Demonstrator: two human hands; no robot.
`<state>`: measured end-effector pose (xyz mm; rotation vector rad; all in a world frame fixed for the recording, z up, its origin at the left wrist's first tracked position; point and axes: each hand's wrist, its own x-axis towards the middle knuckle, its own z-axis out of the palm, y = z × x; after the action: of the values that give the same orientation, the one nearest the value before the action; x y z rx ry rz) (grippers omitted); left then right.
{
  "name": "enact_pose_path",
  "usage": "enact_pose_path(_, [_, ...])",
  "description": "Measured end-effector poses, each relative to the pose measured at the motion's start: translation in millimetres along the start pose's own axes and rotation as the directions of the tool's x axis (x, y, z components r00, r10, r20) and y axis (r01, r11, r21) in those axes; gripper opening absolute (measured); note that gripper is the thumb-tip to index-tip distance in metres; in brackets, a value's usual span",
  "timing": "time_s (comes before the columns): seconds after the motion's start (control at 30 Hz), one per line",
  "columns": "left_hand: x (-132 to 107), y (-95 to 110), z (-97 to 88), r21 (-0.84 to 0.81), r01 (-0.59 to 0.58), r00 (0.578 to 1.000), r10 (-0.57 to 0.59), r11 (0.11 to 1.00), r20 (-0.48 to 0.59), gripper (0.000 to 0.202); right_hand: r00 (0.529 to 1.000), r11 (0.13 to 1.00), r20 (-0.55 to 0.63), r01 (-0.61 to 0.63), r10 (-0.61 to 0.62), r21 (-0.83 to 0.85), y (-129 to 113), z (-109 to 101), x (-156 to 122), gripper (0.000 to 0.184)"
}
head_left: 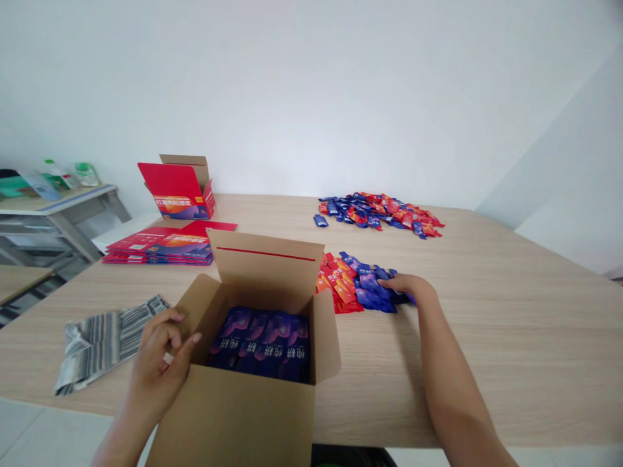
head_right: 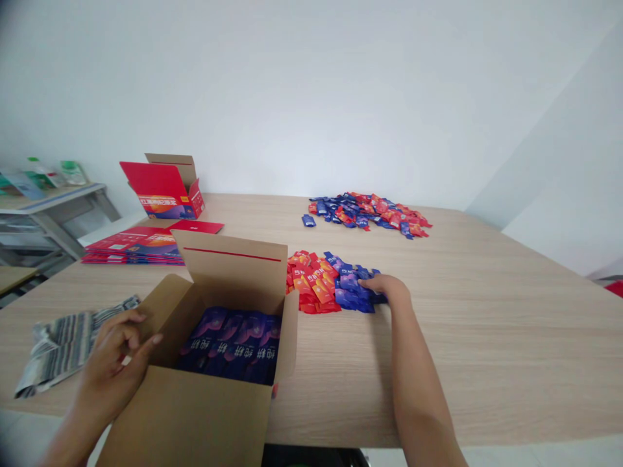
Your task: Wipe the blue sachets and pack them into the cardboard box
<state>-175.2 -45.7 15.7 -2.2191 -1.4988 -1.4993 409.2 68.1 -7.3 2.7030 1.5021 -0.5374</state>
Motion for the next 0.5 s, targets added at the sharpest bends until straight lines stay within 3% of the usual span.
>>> enact_pose_path(0.1, [0, 1, 0.9, -0.005, 0.004, 1.0, -0.004, 1.0, -0.005, 0.029, 0.997, 0.997, 0.034, -0.061, 0.062, -0.049, -4, 0, -2, 0.036])
enact_pose_path(0.5, [-1, -1, 1.6, -0.043, 0.027, 1.0, -0.028, 0.999, -0.011, 0.029, 0.985, 0.98, -0.063, -0.165, 0.158, -0.114, 2, -3, -18, 0.036])
